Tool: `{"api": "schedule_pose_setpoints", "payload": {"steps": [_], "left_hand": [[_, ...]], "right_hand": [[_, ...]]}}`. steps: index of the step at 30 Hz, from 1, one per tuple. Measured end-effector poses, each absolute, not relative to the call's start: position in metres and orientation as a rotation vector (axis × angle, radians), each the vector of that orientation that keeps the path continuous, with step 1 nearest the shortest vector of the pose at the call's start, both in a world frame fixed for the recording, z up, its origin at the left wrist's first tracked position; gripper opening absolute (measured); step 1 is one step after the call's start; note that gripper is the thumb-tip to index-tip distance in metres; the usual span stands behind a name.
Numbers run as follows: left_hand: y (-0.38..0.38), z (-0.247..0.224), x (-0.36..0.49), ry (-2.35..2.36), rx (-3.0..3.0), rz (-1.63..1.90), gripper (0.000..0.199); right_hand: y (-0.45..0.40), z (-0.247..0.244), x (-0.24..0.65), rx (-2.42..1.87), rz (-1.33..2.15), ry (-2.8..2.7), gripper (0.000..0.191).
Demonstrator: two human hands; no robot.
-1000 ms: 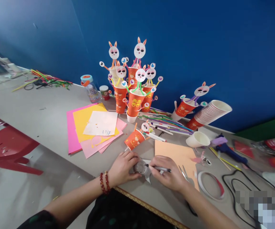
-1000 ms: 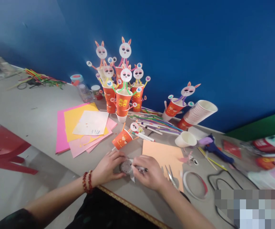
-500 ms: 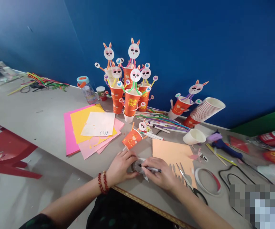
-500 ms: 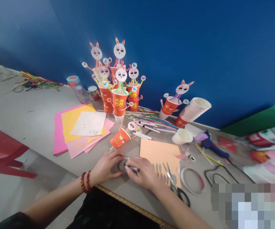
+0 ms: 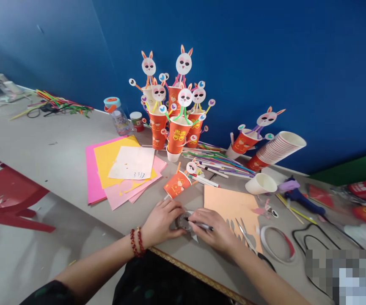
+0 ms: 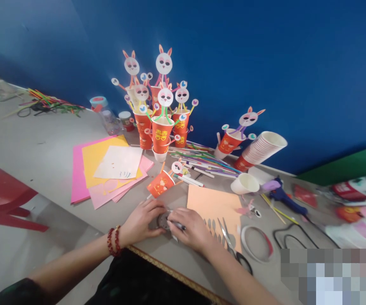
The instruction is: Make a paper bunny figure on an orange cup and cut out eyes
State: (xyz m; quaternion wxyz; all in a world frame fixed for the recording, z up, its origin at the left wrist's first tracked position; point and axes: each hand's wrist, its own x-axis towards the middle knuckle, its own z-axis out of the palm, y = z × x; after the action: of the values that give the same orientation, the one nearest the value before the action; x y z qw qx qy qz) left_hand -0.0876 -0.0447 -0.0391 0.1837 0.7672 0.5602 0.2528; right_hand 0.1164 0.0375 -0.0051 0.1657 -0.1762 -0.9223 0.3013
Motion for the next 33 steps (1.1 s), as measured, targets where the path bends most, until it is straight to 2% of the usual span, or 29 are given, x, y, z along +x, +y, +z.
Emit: {"api": "schedule_pose_setpoints", "payload": {"steps": [7,11,15,19,23,33], "left_hand": [[-0.045,-0.040,-0.088,1.574,2.156,0.702,0.045],[-0.045,-0.040,-0.088,1.581,2.160,0.687,0.044],[-0.045,-0.040,-0.088,1.592,2.165,0.682,0.043],[-0.045,-0.042,-0.088,1.572,2.170,0.714,0.050],[-0.045,-0.043,-0.089,1.572,2.169,0.717,0.051],[-0.045,-0.038,-0.086,1.580,2.153,0.707,0.047]], "right_hand": [[0.031,0.003,0.110,-0.475,0.455,-2.916,0.013],[0.025,0.006,0.100,-0.552,0.405,-2.987,0.007],[0.028,0.012,0.097,-0.751,0.677,-2.842,0.012],[0.035,0.018,0.116,-0.950,0.952,-2.360,0.023],[0.034,0.013,0.142,-1.051,1.086,-2.080,0.018],[0.013,-0.007,0.163,-1.097,1.227,-1.993,0.017]]}}
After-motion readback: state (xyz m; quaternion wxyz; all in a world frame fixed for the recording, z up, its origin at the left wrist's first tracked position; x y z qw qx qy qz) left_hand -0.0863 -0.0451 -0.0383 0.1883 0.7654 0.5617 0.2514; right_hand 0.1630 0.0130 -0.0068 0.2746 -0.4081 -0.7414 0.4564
